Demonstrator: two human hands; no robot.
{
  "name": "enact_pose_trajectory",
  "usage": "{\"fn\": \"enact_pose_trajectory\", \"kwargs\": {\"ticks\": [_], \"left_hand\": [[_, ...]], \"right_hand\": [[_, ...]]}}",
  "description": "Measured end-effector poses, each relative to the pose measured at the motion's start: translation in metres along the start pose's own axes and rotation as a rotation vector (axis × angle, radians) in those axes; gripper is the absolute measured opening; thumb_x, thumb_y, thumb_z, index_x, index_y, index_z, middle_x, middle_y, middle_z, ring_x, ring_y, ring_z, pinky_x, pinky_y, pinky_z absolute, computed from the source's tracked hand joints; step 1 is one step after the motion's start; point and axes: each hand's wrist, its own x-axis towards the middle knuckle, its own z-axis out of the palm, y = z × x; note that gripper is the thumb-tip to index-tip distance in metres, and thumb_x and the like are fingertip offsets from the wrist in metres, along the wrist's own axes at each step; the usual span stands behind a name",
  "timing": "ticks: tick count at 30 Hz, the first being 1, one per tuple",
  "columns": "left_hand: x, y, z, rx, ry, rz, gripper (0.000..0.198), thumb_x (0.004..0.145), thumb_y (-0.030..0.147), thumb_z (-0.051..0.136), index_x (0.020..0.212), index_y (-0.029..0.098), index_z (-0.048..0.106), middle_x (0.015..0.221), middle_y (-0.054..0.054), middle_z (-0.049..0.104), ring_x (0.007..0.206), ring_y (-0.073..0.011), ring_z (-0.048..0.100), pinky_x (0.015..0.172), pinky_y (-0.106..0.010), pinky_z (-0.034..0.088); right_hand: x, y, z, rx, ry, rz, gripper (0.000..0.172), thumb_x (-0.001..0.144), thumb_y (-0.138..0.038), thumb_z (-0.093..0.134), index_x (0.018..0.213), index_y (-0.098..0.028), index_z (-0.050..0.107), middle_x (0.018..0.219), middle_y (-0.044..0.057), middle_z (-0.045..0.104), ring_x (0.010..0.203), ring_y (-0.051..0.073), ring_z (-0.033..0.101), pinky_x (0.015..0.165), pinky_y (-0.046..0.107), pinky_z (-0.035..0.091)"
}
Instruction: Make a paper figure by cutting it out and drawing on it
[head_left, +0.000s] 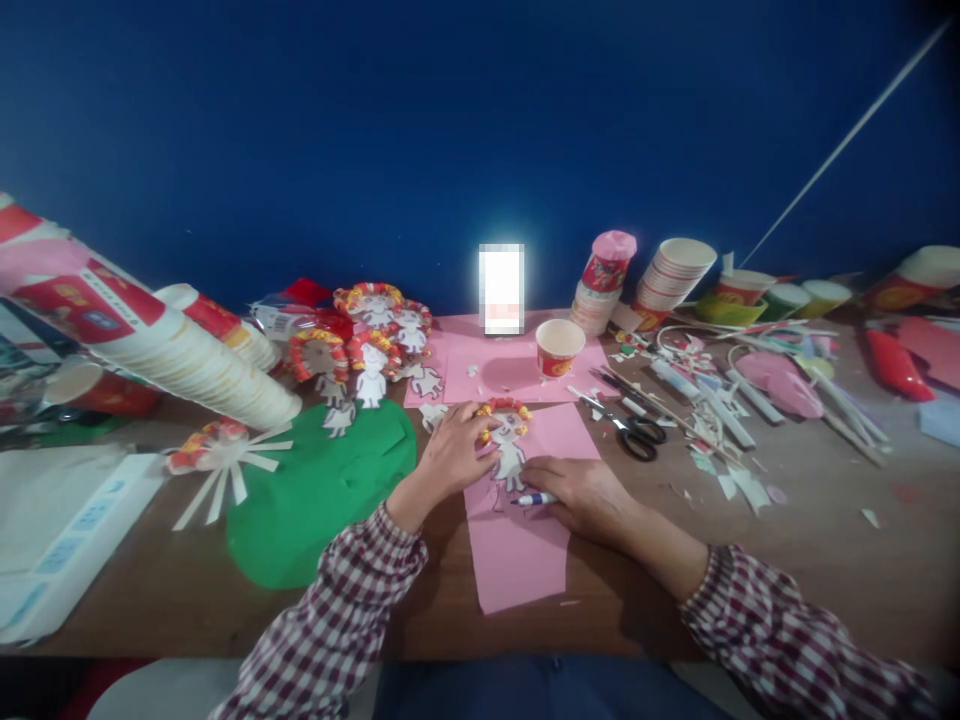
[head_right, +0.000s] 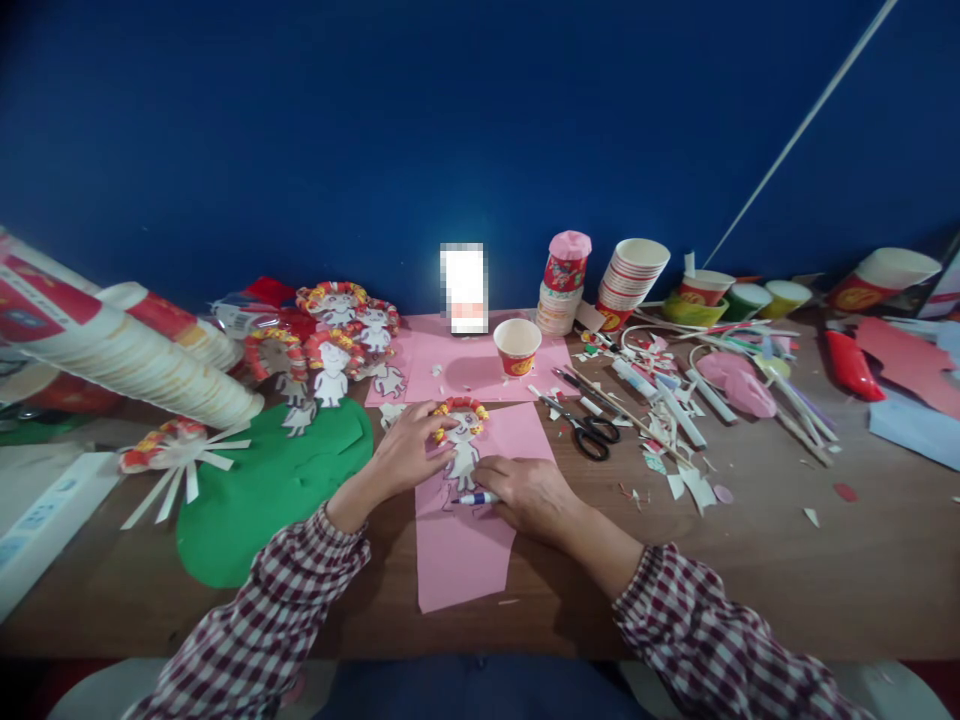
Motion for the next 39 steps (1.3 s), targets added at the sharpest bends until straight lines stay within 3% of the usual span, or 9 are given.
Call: {"fn": "enact_pose_trajectory", "kwargs": {"ticks": [39], "left_hand": [[-0.0007,-0.0024,-0.0005,0.010,0.010,0.051,0.037,0.075,0.031,0.065,0.111,0.022,0.063,0.119,-0.010,0.054,0.114,-0.0278,0.051,0.098,-0.042,0.043]], "right_hand": [[-0.0002,-0.0023,-0.0012,-0.034,0.003,0.015,0.038,0.089,-0.041,0.057,0.121,-0.020,0.057,0.123,0.010,0.063,0.102,0.019,0.064,0.086,0.027,0.050]]}}
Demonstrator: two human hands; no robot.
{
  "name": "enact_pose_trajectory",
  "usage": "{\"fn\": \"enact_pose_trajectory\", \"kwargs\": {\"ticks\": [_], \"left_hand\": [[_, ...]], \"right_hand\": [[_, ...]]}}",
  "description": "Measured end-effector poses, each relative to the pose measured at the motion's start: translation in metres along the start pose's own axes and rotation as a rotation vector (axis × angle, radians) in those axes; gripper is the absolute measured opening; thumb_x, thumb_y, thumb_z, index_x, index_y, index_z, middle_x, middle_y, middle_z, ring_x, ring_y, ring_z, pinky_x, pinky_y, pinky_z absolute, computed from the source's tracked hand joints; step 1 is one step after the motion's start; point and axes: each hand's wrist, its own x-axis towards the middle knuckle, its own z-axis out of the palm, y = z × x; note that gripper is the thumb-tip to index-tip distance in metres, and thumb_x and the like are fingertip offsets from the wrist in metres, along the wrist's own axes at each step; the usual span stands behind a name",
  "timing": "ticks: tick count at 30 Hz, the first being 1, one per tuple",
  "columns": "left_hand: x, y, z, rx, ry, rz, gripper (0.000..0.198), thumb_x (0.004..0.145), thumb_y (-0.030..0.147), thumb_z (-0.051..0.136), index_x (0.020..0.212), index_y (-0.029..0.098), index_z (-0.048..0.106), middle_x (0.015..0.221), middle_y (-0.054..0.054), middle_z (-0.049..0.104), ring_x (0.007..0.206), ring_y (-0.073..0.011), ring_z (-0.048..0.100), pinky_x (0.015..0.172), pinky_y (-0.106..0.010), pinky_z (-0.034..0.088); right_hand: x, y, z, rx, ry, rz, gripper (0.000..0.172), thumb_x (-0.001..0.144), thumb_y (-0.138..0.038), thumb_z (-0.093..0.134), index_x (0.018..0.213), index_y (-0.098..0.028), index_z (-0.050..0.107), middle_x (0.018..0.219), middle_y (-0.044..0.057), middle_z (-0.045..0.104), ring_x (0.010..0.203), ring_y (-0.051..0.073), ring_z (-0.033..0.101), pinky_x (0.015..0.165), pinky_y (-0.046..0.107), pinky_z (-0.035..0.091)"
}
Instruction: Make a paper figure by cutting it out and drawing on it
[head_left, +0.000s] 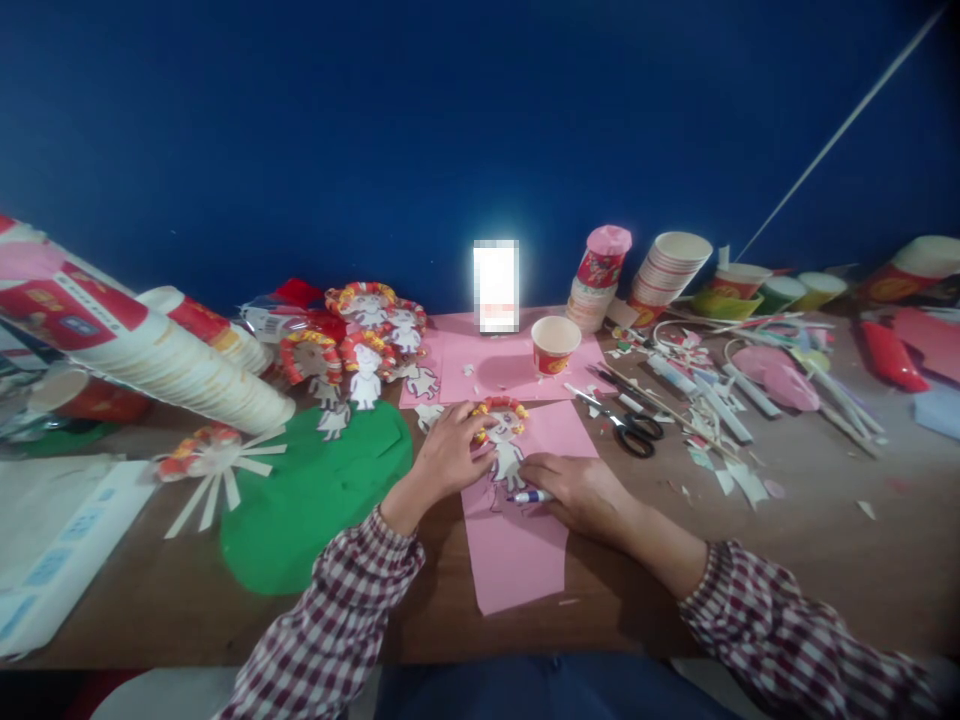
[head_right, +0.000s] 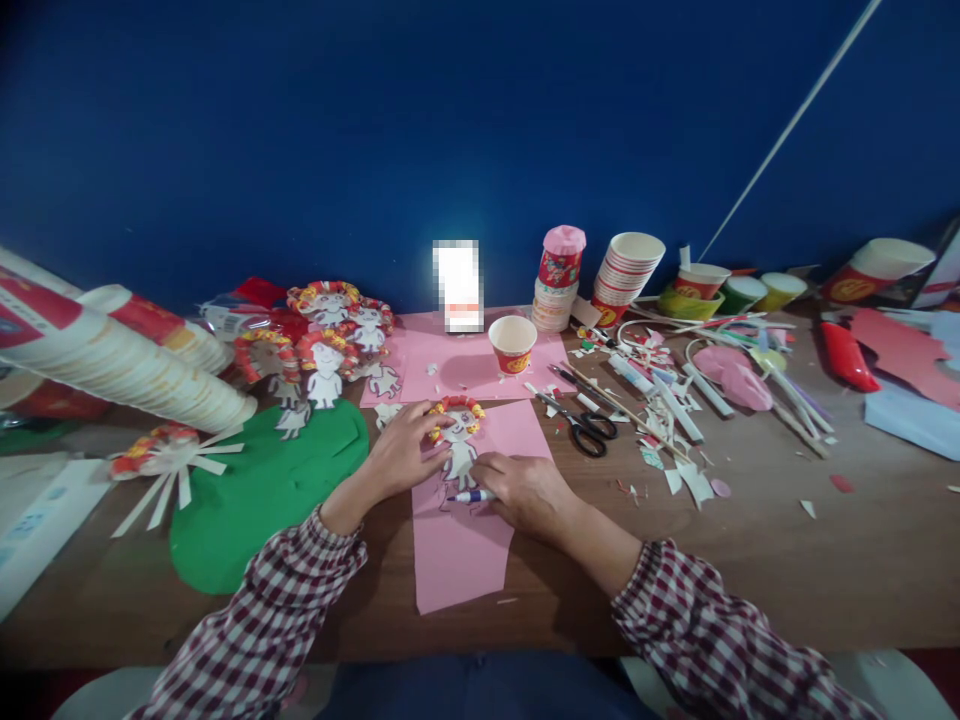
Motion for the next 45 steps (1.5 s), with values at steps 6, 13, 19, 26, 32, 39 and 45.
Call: {"fn": "enact_pose_trajectory", "kwargs": {"ticks": [6,13,19,26,32,39,45], "left_hand": [[0.000,0.000,0.001,-0.006,0.027,0.005,0.034,0.076,0.026,0.061,0.110,0.021,0.063,0.119,-0.010,0.054,0.113,-0.0263,0.052,0.098,-0.040,0.044],[-0.001,-0.001,0.002,0.005,0.010,0.010,0.038,0.076,0.030,0.063,0.113,0.022,0.062,0.122,-0.010,0.053,0.116,-0.0280,0.049,0.100,-0.043,0.042],[-0.001,0.002,0.001,0.024,0.003,0.000,0.037,0.076,0.031,0.063,0.112,0.022,0.062,0.120,-0.010,0.053,0.115,-0.0280,0.050,0.099,-0.043,0.043],[-0.001,0.001,0.002,0.005,-0.013,-0.018,0.040,0.074,0.036,0.066,0.111,0.022,0.061,0.120,-0.010,0.053,0.116,-0.0290,0.048,0.099,-0.044,0.042],[-0.001,0.000,0.002,-0.006,-0.028,-0.040,0.041,0.074,0.037,0.065,0.112,0.023,0.061,0.125,-0.010,0.051,0.119,-0.0296,0.047,0.100,-0.046,0.041],[-0.001,-0.001,0.005,-0.010,-0.020,-0.053,0.043,0.069,0.033,0.069,0.111,0.024,0.062,0.124,-0.009,0.051,0.117,-0.0294,0.048,0.098,-0.045,0.042],[-0.001,-0.002,0.006,-0.014,-0.007,-0.039,0.042,0.069,0.031,0.068,0.110,0.024,0.061,0.122,-0.008,0.052,0.115,-0.0288,0.049,0.096,-0.045,0.043]], "right_hand": [[0.000,0.000,0.001,-0.006,0.018,0.006,0.041,0.088,-0.044,0.058,0.121,-0.020,0.057,0.122,0.010,0.063,0.100,0.020,0.065,0.084,0.027,0.050],[0.000,0.000,0.002,-0.023,0.046,-0.009,0.041,0.088,-0.046,0.057,0.119,-0.020,0.058,0.118,0.010,0.065,0.096,0.019,0.066,0.081,0.026,0.051],[0.000,0.000,0.003,-0.029,0.052,-0.008,0.040,0.088,-0.047,0.057,0.119,-0.021,0.058,0.117,0.009,0.065,0.095,0.019,0.066,0.078,0.025,0.051],[0.000,0.000,0.004,0.010,0.066,-0.013,0.037,0.088,-0.042,0.058,0.118,-0.021,0.058,0.117,0.010,0.065,0.097,0.019,0.066,0.079,0.025,0.051],[-0.001,0.006,0.003,0.305,0.268,0.001,0.030,0.083,-0.011,0.051,0.110,-0.020,0.061,0.112,0.007,0.066,0.105,0.019,0.062,0.089,0.028,0.049],[-0.002,0.007,-0.003,0.492,0.462,0.279,0.028,0.090,-0.029,0.048,0.112,-0.016,0.059,0.087,0.007,0.066,0.077,0.019,0.063,0.071,0.030,0.050],[-0.006,0.009,-0.008,0.640,0.440,0.331,0.038,0.098,-0.032,0.028,0.124,-0.018,0.053,0.068,0.000,0.055,0.058,0.014,0.051,0.055,0.025,0.043]]}}
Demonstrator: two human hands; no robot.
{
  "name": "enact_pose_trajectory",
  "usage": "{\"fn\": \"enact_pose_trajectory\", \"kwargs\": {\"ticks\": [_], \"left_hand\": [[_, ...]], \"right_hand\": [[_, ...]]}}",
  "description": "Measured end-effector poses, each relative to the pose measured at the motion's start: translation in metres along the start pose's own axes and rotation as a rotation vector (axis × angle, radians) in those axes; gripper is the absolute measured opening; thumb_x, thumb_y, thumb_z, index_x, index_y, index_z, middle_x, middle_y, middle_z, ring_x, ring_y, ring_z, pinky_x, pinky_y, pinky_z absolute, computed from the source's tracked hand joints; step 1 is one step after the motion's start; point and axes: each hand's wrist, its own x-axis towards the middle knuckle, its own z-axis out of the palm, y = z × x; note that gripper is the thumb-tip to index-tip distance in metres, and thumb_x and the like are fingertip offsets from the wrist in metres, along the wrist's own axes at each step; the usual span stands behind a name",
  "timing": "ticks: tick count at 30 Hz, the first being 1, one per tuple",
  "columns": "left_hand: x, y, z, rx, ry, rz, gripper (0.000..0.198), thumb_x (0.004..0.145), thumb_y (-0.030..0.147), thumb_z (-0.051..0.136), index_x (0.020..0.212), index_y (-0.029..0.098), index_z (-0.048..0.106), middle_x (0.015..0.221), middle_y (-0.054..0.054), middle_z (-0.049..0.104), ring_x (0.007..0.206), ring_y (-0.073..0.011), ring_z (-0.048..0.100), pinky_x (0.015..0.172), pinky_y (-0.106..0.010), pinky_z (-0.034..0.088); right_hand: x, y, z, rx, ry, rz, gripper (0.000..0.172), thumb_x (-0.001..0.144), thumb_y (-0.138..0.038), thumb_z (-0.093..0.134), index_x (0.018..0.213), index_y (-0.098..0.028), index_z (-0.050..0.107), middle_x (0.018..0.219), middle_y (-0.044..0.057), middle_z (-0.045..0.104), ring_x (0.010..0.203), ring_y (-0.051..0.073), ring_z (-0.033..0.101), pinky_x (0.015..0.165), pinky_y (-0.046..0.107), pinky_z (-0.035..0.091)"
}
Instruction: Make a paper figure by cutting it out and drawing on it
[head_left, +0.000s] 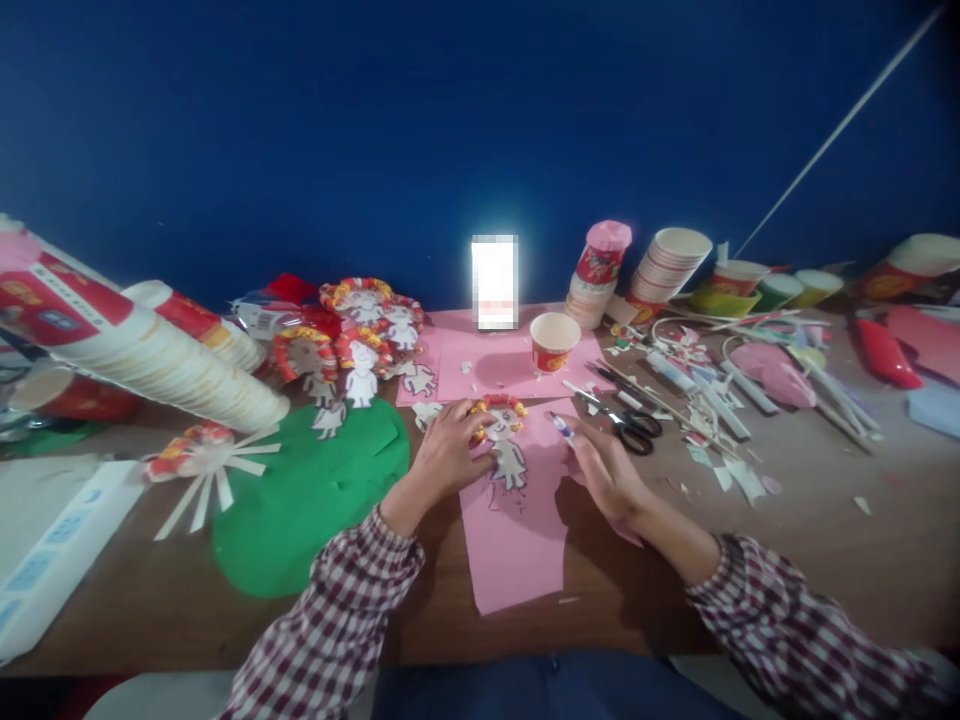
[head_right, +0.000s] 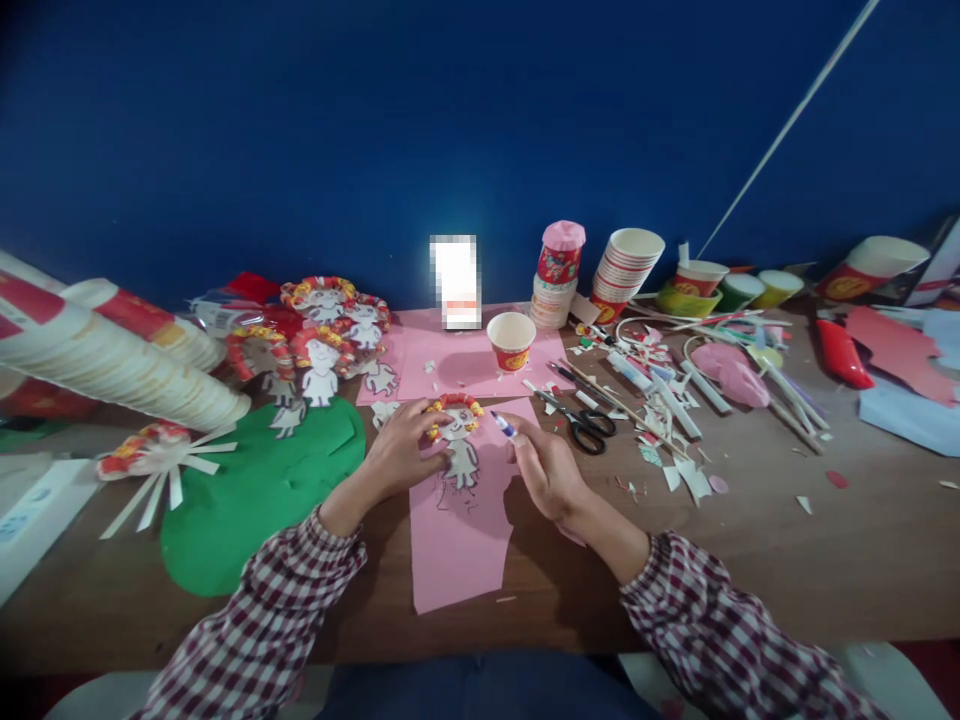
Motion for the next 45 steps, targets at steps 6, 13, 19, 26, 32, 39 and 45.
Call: {"fn": "enact_pose_trajectory", "kwargs": {"ticks": [6,13,19,26,32,39,45], "left_hand": [[0.001,0.002,-0.002,-0.014,-0.013,-0.010,0.041,0.069,0.030,0.068,0.109,0.024,0.062,0.120,-0.008,0.053,0.114,-0.0284,0.049,0.097,-0.044,0.044],[-0.001,0.003,-0.005,-0.024,-0.020,-0.002,0.041,0.071,0.031,0.067,0.111,0.024,0.061,0.125,-0.009,0.052,0.116,-0.0290,0.048,0.098,-0.046,0.043],[-0.002,0.002,-0.003,-0.019,-0.019,-0.024,0.042,0.071,0.031,0.068,0.112,0.025,0.061,0.125,-0.009,0.052,0.116,-0.0291,0.048,0.098,-0.047,0.043],[-0.002,0.000,0.000,-0.023,0.026,-0.019,0.043,0.068,0.027,0.068,0.111,0.027,0.061,0.123,-0.006,0.052,0.116,-0.0278,0.048,0.098,-0.046,0.042],[-0.003,0.000,0.000,-0.027,0.020,-0.008,0.042,0.069,0.028,0.067,0.111,0.026,0.060,0.124,-0.007,0.051,0.117,-0.0281,0.047,0.098,-0.045,0.042],[-0.002,0.001,-0.001,-0.026,0.008,-0.016,0.040,0.071,0.029,0.065,0.111,0.027,0.060,0.124,-0.007,0.051,0.116,-0.0284,0.047,0.097,-0.046,0.042],[-0.002,0.001,-0.001,-0.033,0.003,-0.025,0.041,0.070,0.028,0.066,0.110,0.027,0.060,0.124,-0.007,0.051,0.117,-0.0285,0.047,0.098,-0.046,0.042]], "right_hand": [[0.004,-0.007,-0.005,0.017,0.113,-0.179,0.030,0.095,-0.022,0.042,0.121,-0.023,0.056,0.084,0.002,0.061,0.062,0.011,0.053,0.065,0.026,0.046],[0.006,-0.028,-0.004,0.281,-0.118,-0.113,0.027,0.094,-0.025,0.042,0.116,-0.024,0.059,0.106,0.008,0.064,0.092,0.017,0.062,0.078,0.032,0.051],[0.012,-0.015,0.015,0.404,0.021,0.012,0.027,0.091,-0.043,0.050,0.093,-0.019,0.063,0.057,-0.002,0.056,0.051,0.011,0.053,0.048,0.022,0.046],[0.027,-0.001,0.025,0.312,0.122,0.021,0.026,0.084,-0.042,0.059,0.076,-0.017,0.063,0.065,0.001,0.060,0.059,0.013,0.056,0.054,0.025,0.049],[0.024,0.001,0.029,0.146,0.110,-0.030,0.012,0.088,-0.028,0.053,0.088,-0.018,0.060,0.077,0.003,0.064,0.066,0.014,0.058,0.060,0.025,0.049],[0.022,0.003,0.027,0.041,0.028,-0.022,0.014,0.091,-0.029,0.050,0.087,-0.019,0.059,0.072,0.001,0.061,0.061,0.013,0.054,0.054,0.023,0.043],[0.022,0.002,0.027,0.022,0.024,-0.021,0.015,0.092,-0.030,0.049,0.088,-0.019,0.059,0.072,0.001,0.060,0.060,0.013,0.053,0.054,0.023,0.042]]}}
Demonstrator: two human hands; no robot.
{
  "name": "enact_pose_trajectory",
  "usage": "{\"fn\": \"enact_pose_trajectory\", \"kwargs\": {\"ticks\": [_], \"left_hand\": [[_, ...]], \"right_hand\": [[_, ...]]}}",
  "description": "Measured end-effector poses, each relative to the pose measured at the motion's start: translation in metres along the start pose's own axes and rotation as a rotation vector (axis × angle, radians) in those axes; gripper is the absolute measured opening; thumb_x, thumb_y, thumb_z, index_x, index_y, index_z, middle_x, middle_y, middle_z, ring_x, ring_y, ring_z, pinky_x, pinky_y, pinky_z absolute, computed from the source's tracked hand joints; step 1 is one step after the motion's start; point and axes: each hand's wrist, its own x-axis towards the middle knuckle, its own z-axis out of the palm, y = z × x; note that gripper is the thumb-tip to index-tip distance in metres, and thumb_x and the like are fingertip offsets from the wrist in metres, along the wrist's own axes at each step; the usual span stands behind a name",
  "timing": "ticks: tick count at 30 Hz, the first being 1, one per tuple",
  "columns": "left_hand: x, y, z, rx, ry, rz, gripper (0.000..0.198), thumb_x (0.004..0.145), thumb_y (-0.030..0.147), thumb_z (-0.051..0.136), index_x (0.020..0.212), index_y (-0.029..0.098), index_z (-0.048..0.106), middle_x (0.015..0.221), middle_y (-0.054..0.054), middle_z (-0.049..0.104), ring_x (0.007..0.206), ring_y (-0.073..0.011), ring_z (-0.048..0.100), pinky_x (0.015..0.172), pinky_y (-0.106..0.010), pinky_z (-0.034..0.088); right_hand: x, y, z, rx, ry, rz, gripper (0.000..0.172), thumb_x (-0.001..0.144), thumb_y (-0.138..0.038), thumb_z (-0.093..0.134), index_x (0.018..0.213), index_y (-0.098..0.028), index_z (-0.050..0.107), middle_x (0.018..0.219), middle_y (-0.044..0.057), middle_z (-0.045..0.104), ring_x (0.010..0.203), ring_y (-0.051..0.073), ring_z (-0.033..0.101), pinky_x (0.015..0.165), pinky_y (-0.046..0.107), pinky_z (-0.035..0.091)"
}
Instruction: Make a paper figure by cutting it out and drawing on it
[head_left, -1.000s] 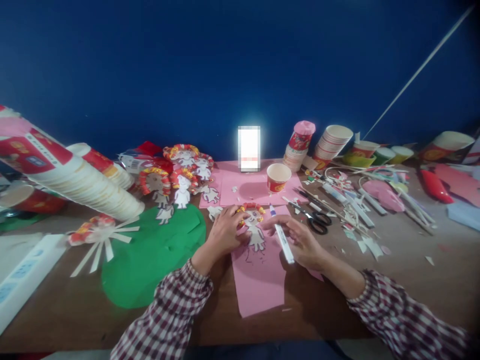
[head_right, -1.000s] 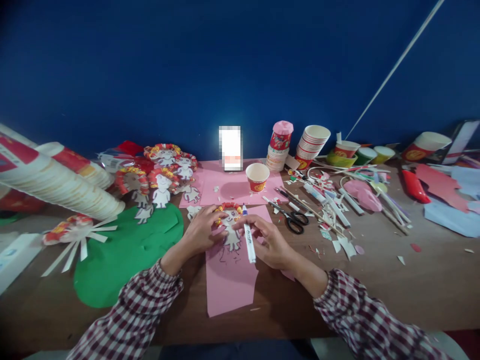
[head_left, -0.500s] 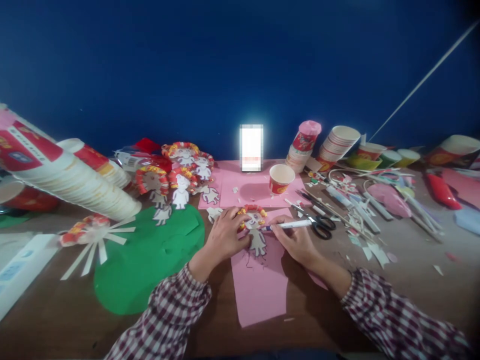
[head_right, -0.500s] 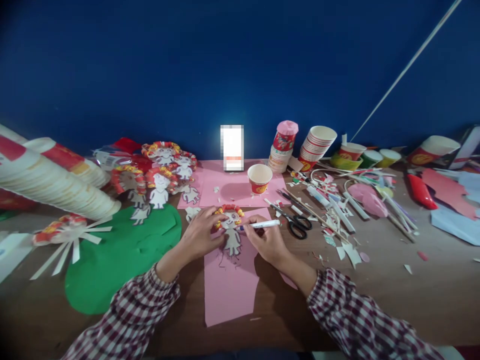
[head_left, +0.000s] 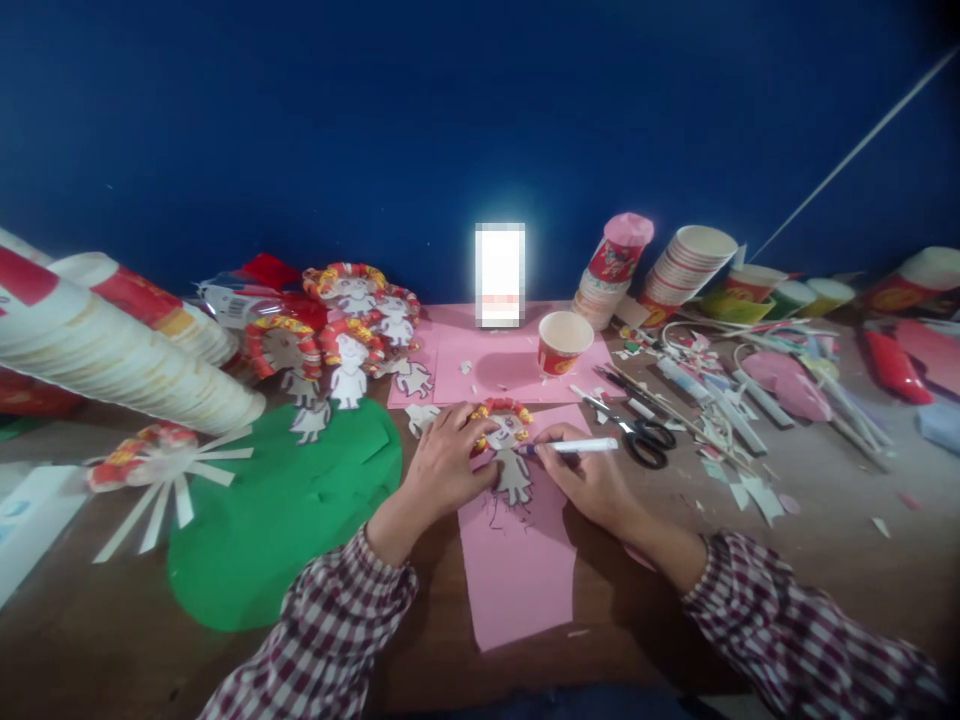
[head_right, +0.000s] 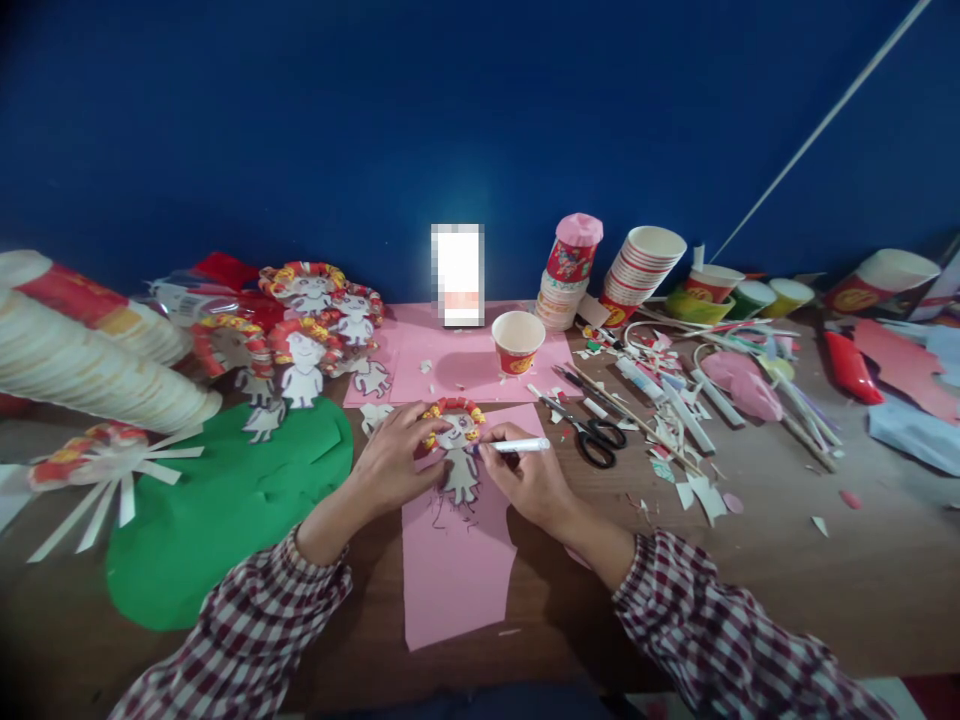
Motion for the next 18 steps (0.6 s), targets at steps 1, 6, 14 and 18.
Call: {"fn": "enact_pose_trajectory", "kwargs": {"ticks": [1,6,14,18], "left_hand": [[0.0001,0.0000,0.0000,-0.001,0.002,0.001,0.041,0.070,0.028,0.065,0.110,0.027,0.060,0.124,-0.007,0.051,0.117,-0.0283,0.047,0.098,-0.046,0.042],[0.0004,0.0002,-0.0006,0.002,-0.005,0.002,0.040,0.070,0.029,0.065,0.110,0.027,0.060,0.122,-0.007,0.052,0.116,-0.0280,0.047,0.096,-0.044,0.043],[-0.0001,0.0005,-0.0007,0.006,0.004,0.002,0.039,0.072,0.028,0.064,0.111,0.027,0.060,0.124,-0.007,0.051,0.116,-0.0279,0.047,0.096,-0.044,0.042],[0.0000,-0.0002,-0.0006,0.006,0.003,0.010,0.039,0.072,0.030,0.065,0.111,0.027,0.060,0.123,-0.007,0.052,0.116,-0.0281,0.048,0.097,-0.044,0.042]], "right_hand": [[0.0000,-0.0002,0.0001,0.000,-0.004,0.003,0.016,0.092,-0.030,0.049,0.088,-0.019,0.059,0.073,0.001,0.061,0.061,0.013,0.054,0.054,0.023,0.043],[-0.0003,-0.0004,-0.0002,0.004,-0.025,0.008,0.016,0.092,-0.031,0.049,0.090,-0.019,0.060,0.079,0.002,0.064,0.068,0.015,0.058,0.060,0.025,0.045],[-0.0010,0.0009,-0.0003,-0.006,-0.047,0.010,0.016,0.092,-0.031,0.048,0.093,-0.019,0.059,0.079,0.003,0.064,0.069,0.015,0.058,0.059,0.024,0.045],[-0.0007,0.0024,0.0002,-0.018,-0.042,-0.002,0.017,0.092,-0.031,0.048,0.093,-0.018,0.059,0.076,0.002,0.063,0.065,0.014,0.056,0.056,0.024,0.044]]}}
